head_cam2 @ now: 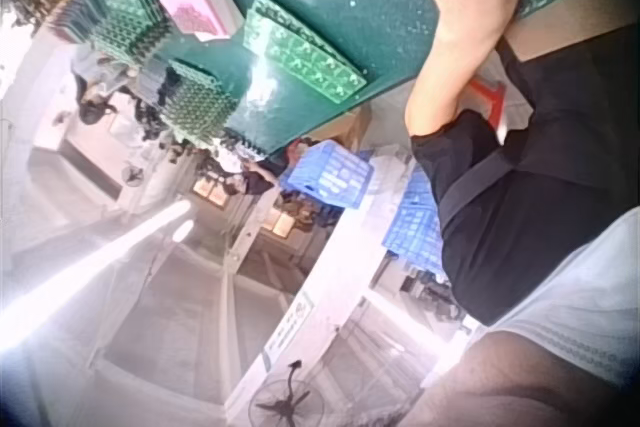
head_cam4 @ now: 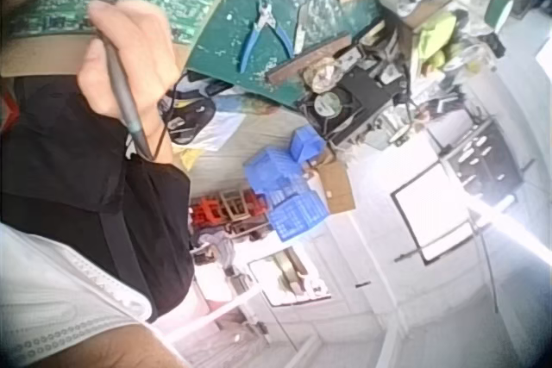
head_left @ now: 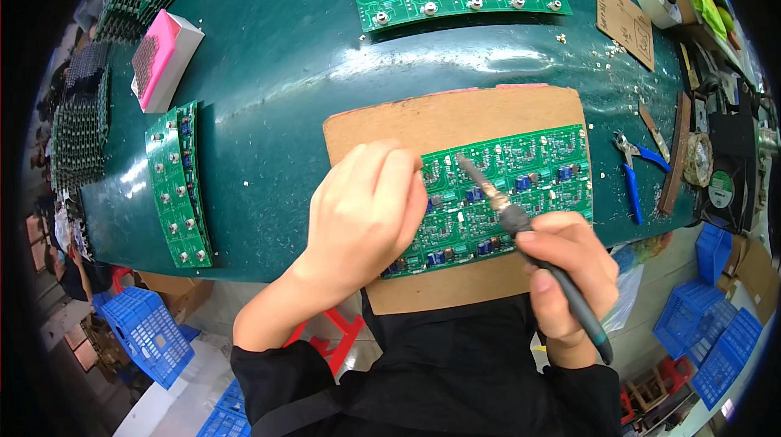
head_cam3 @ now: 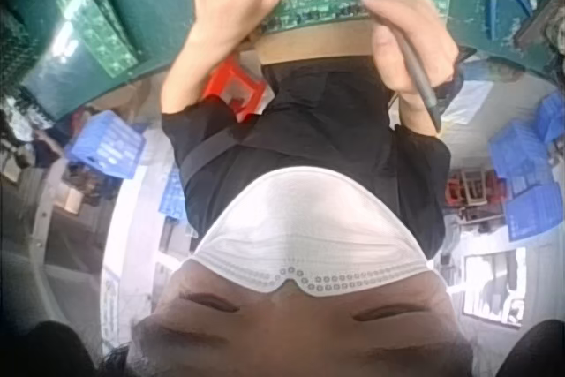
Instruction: The person assembles circuit boards by inserting components into holes on the board by hand and soldering the connections using a soldering iron.
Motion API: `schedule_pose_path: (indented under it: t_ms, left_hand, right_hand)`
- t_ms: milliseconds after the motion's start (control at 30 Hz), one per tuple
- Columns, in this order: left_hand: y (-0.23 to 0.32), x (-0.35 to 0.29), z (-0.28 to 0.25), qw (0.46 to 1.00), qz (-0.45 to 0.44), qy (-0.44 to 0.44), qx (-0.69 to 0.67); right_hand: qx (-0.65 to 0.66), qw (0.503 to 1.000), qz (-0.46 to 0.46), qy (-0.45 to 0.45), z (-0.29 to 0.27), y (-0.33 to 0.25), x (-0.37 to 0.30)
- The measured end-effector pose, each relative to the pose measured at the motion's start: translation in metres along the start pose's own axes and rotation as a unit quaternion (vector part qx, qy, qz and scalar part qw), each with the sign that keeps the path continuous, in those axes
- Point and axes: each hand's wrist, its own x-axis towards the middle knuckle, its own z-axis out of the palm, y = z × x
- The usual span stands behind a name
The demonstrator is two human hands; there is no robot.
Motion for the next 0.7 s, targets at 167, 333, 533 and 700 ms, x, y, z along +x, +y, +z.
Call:
schedule_pose_path:
  t_ms: [167, 333, 533, 700]
  left_hand:
    - [0.0, -0.002, -0.011, 0.998, -0.031, -0.04, -0.035]
    - [0.001, 0.0, -0.014, 0.997, -0.049, -0.056, -0.037]
    - [0.005, 0.005, -0.02, 0.997, -0.035, -0.053, -0.046]
    - [0.026, 0.014, 0.0, 0.987, -0.077, 0.008, -0.143]
  right_hand:
    - [0.01, 1.0, 0.023, 0.011, -0.014, 0.004, -0.007]
    - [0.004, 1.0, 0.02, 0.021, -0.011, 0.009, -0.005]
    - [-0.018, 1.0, -0.011, 0.008, -0.008, 0.013, -0.003]
    - [-0.008, 1.0, 0.022, 0.002, -0.012, 0.011, -0.001]
